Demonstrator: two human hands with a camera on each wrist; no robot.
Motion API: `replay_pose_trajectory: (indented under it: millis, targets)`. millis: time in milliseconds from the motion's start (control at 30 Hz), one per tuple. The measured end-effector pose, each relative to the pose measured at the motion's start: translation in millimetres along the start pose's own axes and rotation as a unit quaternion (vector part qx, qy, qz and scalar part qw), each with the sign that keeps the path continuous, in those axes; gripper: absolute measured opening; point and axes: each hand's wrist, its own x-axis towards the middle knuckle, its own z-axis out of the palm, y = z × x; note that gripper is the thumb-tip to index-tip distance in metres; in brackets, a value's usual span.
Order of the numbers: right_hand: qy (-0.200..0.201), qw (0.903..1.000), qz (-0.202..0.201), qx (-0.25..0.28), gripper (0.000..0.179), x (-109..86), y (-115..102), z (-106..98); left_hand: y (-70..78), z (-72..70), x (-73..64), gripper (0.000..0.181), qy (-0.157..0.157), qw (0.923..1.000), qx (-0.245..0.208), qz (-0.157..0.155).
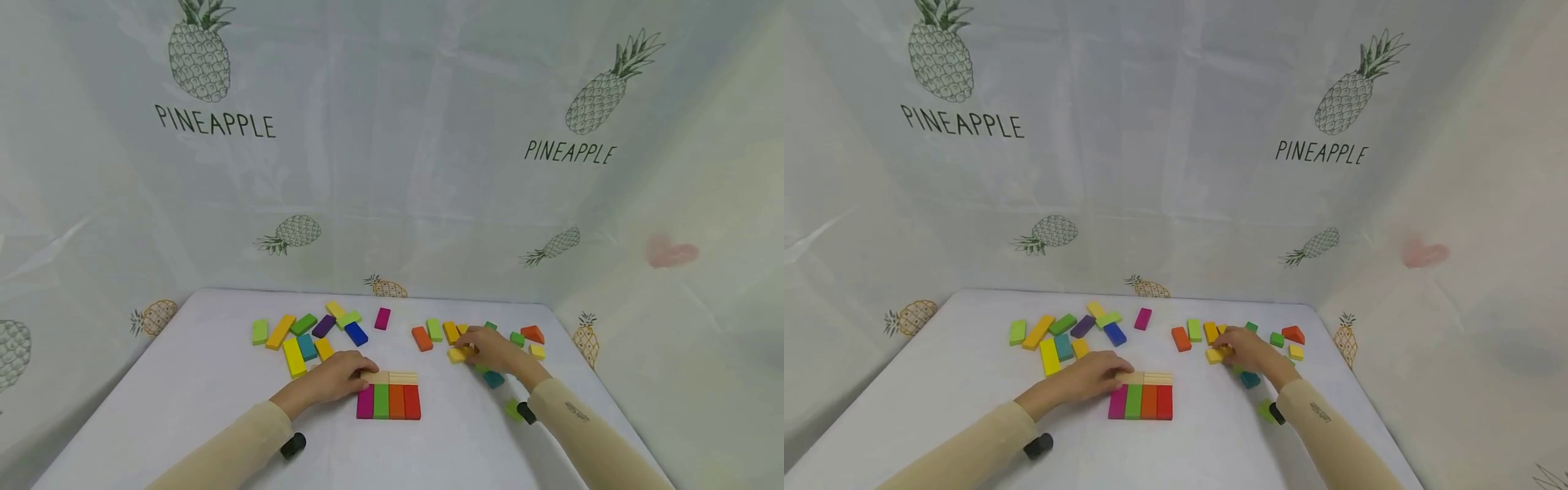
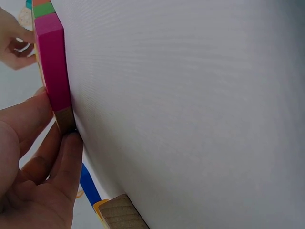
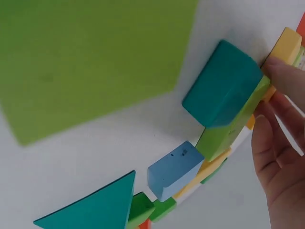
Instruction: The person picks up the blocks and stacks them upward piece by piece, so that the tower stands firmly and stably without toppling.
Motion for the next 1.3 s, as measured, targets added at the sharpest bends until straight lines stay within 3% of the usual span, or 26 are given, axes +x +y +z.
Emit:
replay_pose_trajectory:
  millis: [167, 400, 767, 1067, 1300]
  targets:
    - [0.021, 0.9989, -0.038, -0.015, 0.027, -11.1, -13.3, 2.1, 1.0, 0.6, -0.2, 0.031, 0.000, 1.0000, -0.004, 0.000]
    - [0.036, 0.9949, -0.093, 0.009, 0.026, -32.8, -56.2, 3.7, 4.1, -1.9, -1.8, 0.031, 0.003, 0.9999, -0.011, -0.006]
    - [-0.003, 0.9920, -0.083, 0.096, 0.023, -70.4, -121.3, 28.0, 2.7, -0.7, -2.2, 0.031, 0.004, 1.0000, -0.005, -0.001]
    - [-0.026, 0.9923, -0.083, 0.088, 0.023, -75.5, -141.9, 51.7, 2.1, -0.8, -3.6, 0.031, 0.006, 1.0000, -0.002, -0.003]
    - [-0.026, 0.9910, -0.086, 0.100, 0.025, -74.5, -148.0, 56.6, 2.4, -0.9, -1.9, 0.031, 0.004, 1.0000, 0.004, -0.004]
